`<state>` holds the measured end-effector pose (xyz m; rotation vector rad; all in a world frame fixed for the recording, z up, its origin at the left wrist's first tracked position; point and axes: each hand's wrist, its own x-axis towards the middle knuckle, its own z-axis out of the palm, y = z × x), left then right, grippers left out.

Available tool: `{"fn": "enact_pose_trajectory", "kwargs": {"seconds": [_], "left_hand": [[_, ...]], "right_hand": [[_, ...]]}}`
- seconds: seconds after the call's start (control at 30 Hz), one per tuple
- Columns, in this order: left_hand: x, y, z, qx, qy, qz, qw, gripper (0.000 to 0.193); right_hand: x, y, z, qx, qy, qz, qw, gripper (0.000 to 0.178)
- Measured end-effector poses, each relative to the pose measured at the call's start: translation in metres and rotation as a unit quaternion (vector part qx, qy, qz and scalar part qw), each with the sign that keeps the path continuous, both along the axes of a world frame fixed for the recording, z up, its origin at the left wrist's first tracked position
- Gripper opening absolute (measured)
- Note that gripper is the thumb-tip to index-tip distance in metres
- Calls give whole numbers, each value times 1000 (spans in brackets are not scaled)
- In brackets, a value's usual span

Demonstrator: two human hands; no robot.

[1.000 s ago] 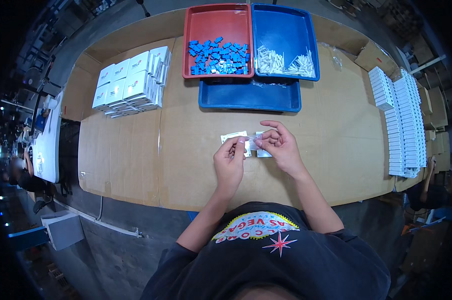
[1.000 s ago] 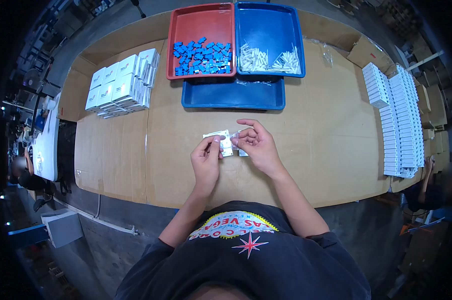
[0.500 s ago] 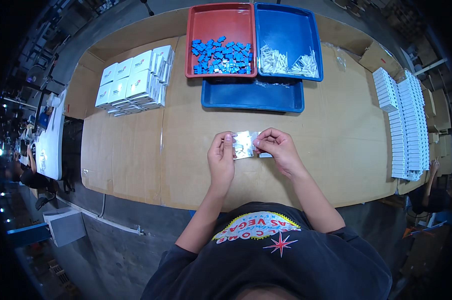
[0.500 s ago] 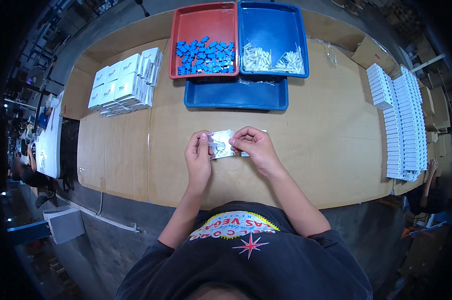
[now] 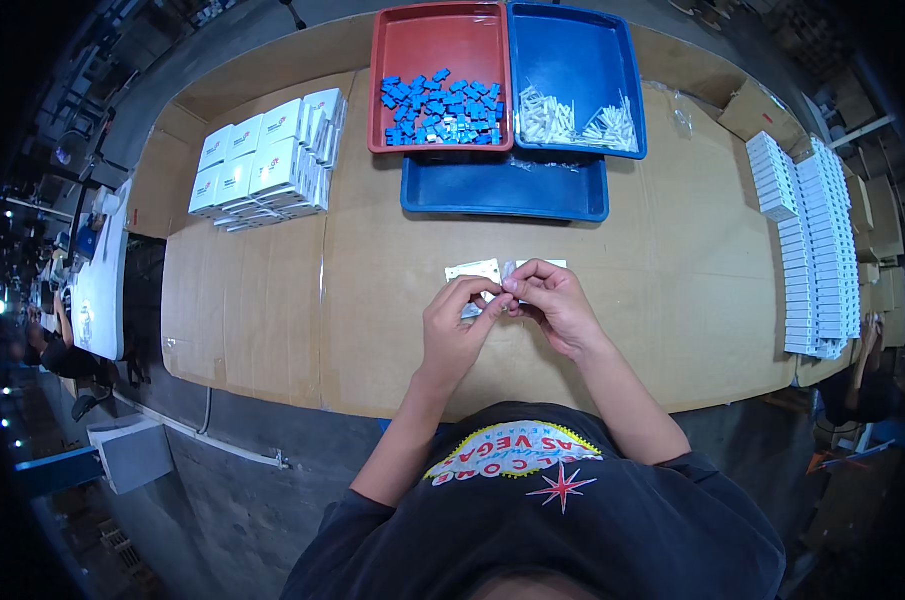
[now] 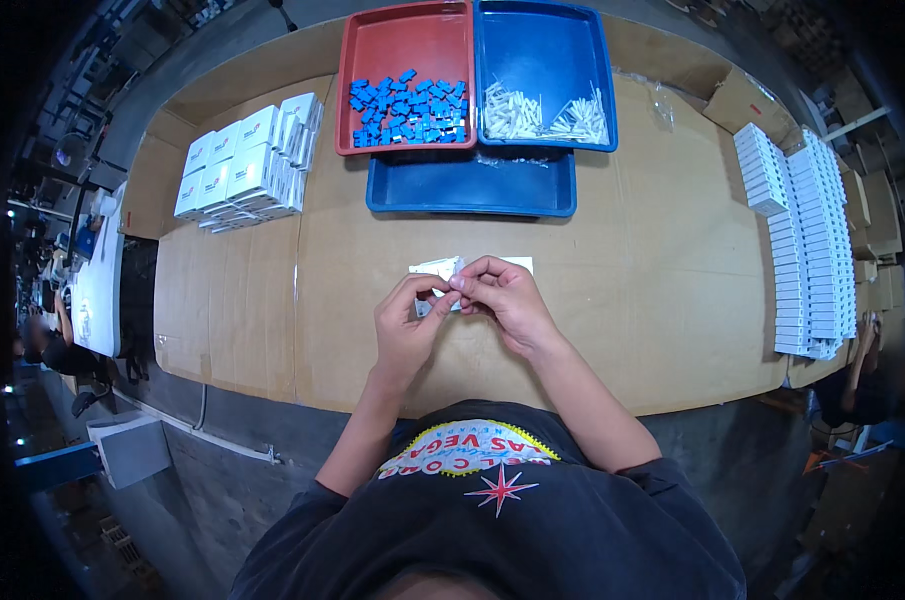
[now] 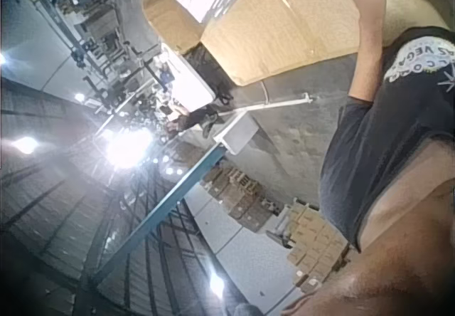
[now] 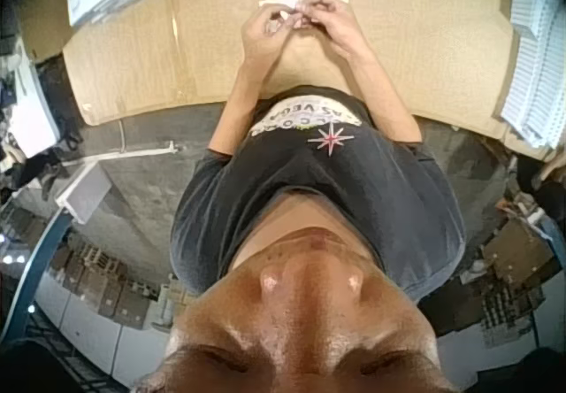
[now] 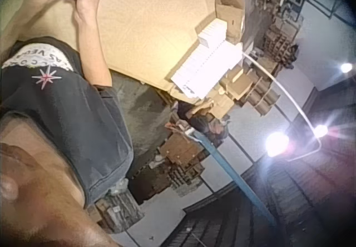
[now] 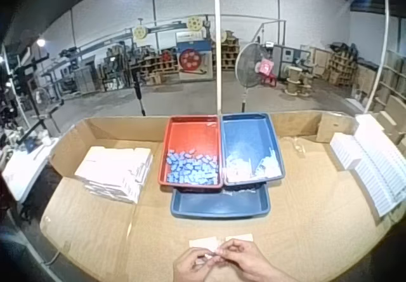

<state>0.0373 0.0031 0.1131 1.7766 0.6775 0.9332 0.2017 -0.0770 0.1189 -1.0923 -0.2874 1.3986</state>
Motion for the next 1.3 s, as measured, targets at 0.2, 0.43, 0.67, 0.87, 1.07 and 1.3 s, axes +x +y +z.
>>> {"fn": "enact_pose_trajectory", "kwargs": {"seconds": [0.2, 0.43, 0.67, 0.87, 1.07, 1.3], "left_hand": [[0, 0, 7, -68, 27, -24, 997, 10], [13, -16, -27, -326, -171, 41, 929, 9], [23, -32, -16, -196, -135, 82, 968, 4], [10, -10, -15, -332, -117, 17, 936, 17], [6, -8, -19, -398, -117, 38, 909, 21], [-2, -7, -8, -380, -138, 24, 914, 26]], "right_hand": [[1, -2, -5, 2, -39, -4, 999, 12], [-14, 3, -3, 12, -185, -51, 981, 6], [-29, 5, -3, 70, -386, -142, 909, 16], [-14, -4, 2, 198, -609, -36, 768, 20], [-26, -6, 6, 103, -412, -65, 903, 30], [1, -9, -8, -25, -91, 119, 988, 18]]}}
